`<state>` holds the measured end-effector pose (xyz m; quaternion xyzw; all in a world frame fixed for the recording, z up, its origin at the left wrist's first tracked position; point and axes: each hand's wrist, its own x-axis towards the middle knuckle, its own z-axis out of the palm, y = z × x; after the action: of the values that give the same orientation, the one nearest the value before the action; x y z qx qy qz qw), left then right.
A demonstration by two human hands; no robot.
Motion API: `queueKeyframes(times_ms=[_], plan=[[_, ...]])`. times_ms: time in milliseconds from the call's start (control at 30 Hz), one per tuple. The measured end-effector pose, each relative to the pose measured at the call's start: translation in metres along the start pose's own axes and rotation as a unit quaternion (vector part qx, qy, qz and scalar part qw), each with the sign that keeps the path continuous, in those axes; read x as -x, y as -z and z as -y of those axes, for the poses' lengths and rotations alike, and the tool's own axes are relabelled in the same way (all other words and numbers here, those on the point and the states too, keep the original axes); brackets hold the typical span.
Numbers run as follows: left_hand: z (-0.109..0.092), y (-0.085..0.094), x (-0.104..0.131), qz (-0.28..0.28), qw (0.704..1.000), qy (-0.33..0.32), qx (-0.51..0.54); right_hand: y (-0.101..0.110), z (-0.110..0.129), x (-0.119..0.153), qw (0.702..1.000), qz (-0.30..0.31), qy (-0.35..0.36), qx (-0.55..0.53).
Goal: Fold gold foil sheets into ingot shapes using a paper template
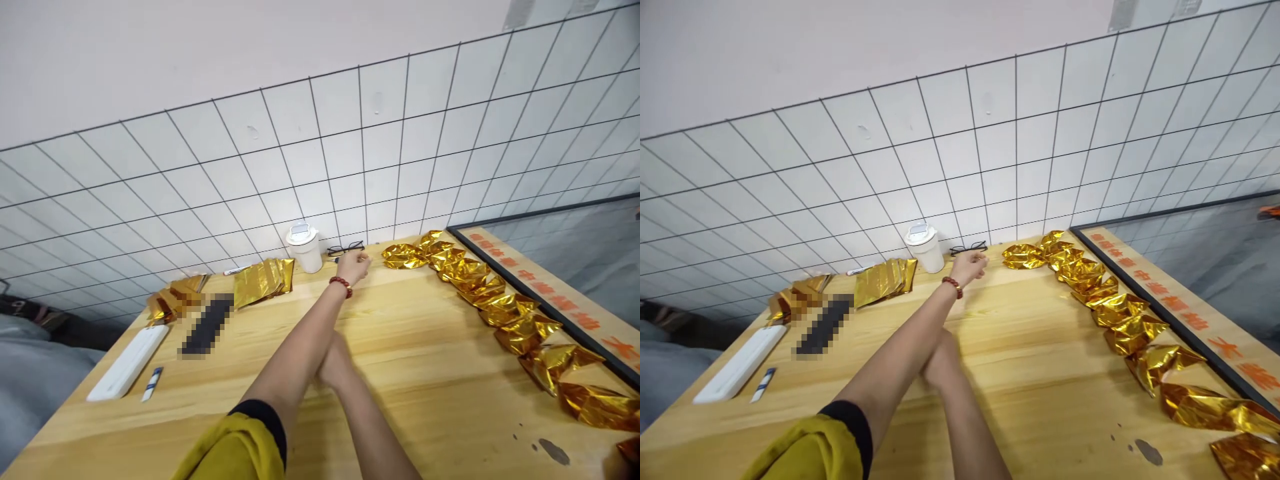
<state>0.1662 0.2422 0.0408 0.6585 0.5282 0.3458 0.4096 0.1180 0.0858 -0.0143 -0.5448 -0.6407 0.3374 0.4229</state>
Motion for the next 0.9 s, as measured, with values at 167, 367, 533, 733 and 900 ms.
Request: queueKeyframes(times_ms=[167, 367, 533, 733, 900], plan=[[0.044, 0.127, 0.049, -0.14, 0.988, -0.065, -0.002, 0.005, -0.004, -0.003, 0.998, -0.013, 0.066, -0.015], [0.124, 0.228, 0.122, -0.34, 0.921, -0.008, -0.19, 0.002, -0.013, -0.004, 0.997, 0.0, 0.071, -0.035], [0.144, 0.216, 0.132, -0.268, 0.891, -0.075, -0.359, 0.002, -0.016, -0.002, 0.997, 0.008, 0.073, -0.032], [0.139, 0.209, 0.094, -0.182, 0.858, -0.011, -0.481, 0.002, -0.018, -0.002, 0.997, 0.012, 0.073, -0.018], [0.145, 0.215, 0.086, -0.143, 0.857, -0.004, -0.495, 0.001, -0.018, -0.002, 0.998, 0.008, 0.068, -0.016]])
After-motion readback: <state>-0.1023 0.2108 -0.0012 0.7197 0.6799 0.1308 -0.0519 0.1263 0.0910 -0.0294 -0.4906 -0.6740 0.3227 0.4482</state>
